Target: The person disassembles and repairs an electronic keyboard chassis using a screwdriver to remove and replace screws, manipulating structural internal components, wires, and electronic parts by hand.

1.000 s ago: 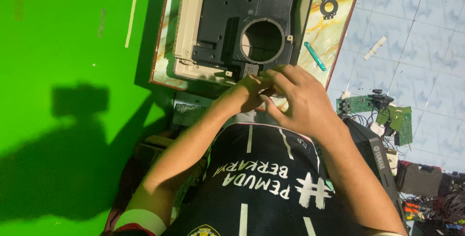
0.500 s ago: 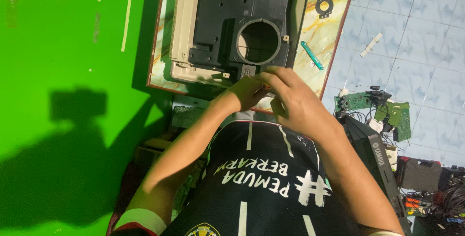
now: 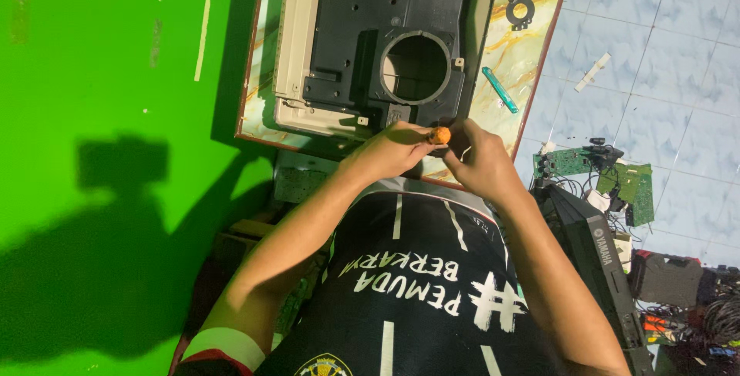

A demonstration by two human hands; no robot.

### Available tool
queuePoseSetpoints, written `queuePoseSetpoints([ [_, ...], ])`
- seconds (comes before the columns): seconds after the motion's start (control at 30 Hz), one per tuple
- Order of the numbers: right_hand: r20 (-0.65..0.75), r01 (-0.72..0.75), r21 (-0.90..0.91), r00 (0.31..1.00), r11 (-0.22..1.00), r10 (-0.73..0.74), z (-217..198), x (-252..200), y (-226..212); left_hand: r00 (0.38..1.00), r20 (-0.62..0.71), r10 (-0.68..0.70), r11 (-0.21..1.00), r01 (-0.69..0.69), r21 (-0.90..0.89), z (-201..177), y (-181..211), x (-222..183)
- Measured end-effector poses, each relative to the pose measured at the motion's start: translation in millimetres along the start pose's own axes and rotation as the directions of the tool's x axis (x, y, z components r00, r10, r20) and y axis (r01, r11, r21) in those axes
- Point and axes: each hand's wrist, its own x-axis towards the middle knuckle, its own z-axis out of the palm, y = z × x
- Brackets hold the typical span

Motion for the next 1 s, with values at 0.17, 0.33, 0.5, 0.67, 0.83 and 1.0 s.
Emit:
queuePoseSetpoints([
  [0.17, 0.116, -0.057, -0.108, 0.991, 0.993, 0.069, 19, 5, 22, 0.997, -0.063, 0.043, 0.992, -0.050, -0.116, 1, 9, 3],
  [0.33, -0.029, -0.049, 0.047, 0.998, 0.998, 0.050, 37, 4, 30, 0.996, -0.077, 0.044, 0.991, -0.053, -0.124, 2, 18, 2],
  [0.5, -0.058, 0.029, -0.087, 0.998, 0.996, -0.034, 47, 3, 46, 0.996, -0.076, 0.055, 0.975, -0.069, -0.210, 10, 21, 0],
  [0.67, -0.103, 0.155, -0.134, 0.980, 0.979, -0.169, 52, -2, 56, 0.962, -0.111, 0.250, 0.956, -0.263, -0.128, 12, 23, 3],
  [0.83, -0.097, 0.049, -0.060, 0.994, 0.997, -0.055, 46, -6, 48, 0.943, -0.259, 0.209, 0.972, -0.229, -0.051, -7, 21, -6],
  [1.0, -0.120, 0.036, -0.072, 0.992, 0.997, -0.044, 40, -7, 28, 0.964, -0.236, -0.119, 0.989, 0.094, -0.118, -16, 13, -18],
])
